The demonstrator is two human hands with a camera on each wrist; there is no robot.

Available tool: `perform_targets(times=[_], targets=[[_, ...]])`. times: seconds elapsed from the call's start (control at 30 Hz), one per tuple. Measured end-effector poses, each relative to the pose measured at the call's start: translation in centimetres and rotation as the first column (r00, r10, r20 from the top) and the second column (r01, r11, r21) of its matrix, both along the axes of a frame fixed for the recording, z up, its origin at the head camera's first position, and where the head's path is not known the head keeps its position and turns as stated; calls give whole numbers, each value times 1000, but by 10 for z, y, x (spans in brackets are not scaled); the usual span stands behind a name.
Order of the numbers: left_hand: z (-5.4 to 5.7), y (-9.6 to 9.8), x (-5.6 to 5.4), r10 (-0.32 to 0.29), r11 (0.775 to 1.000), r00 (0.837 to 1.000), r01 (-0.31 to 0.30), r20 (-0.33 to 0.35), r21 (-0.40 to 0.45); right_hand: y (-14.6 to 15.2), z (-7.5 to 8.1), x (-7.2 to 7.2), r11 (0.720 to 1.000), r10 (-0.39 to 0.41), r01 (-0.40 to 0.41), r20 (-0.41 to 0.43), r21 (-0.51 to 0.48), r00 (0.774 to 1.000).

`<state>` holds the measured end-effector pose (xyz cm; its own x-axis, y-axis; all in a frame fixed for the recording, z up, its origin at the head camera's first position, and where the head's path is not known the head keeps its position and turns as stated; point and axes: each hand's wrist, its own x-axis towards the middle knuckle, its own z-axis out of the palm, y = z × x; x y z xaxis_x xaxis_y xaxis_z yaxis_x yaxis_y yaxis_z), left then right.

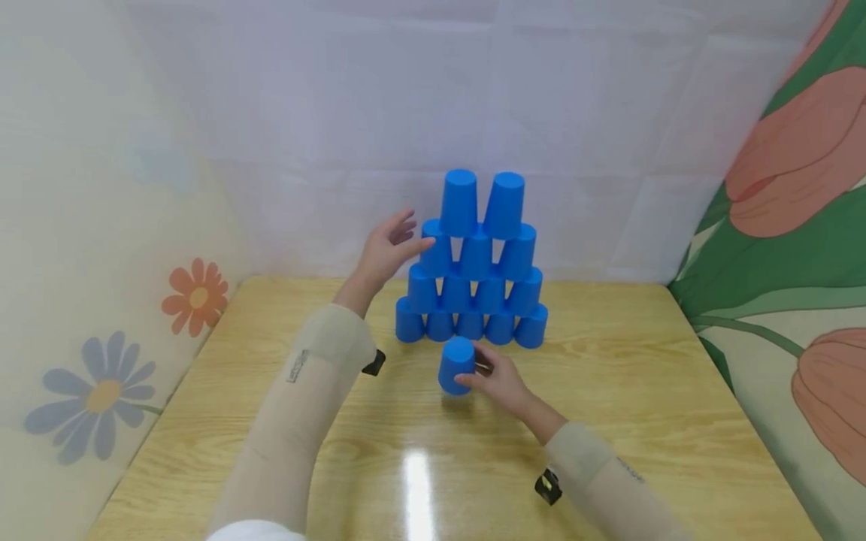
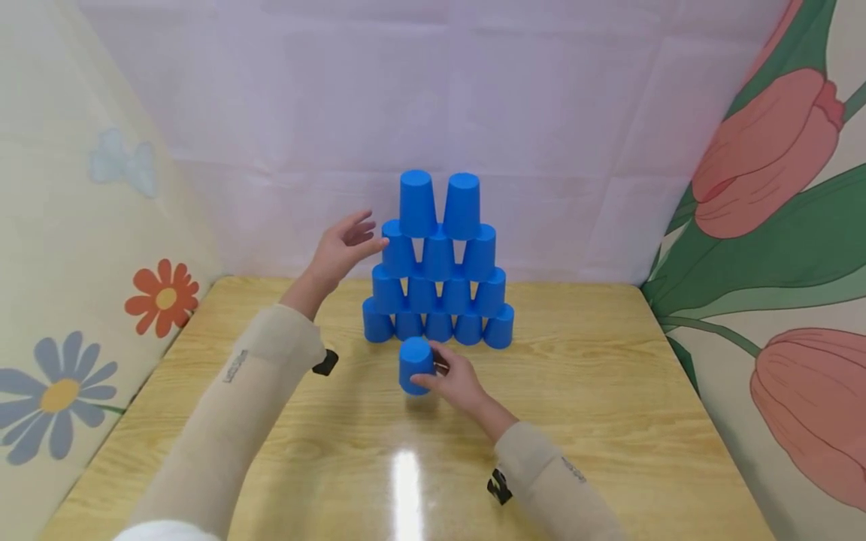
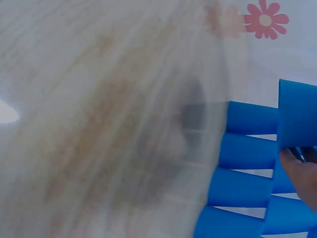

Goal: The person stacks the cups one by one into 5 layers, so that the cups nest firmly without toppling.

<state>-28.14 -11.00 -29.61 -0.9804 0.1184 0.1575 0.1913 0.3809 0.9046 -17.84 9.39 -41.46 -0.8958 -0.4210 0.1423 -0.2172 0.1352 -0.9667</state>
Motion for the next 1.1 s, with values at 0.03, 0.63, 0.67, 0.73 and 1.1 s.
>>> perform_targets(times=[0.03,0.63,0.67,0.73,1.1], targets=[[-4,-2,-1,0,1000,1000,0,-4,-2,2,4,0,1000,-1,1,-9,-1,1000],[-32,-16,31,-8,998,1000,7,25,60,28,64,-14,998,-34,44,-191,47,981],[-30,-14,35,-2,998,999,0,34,66,29,67,-15,998,-38,48,-197,44,980],[-32,-14,39,3,997,999,-7,47,76,31,72,-17,998,-44,54,-202,42,978],[-76,-22,37,46,995,996,-52,73,81,45,97,-39,992,-56,85,-288,88,956]])
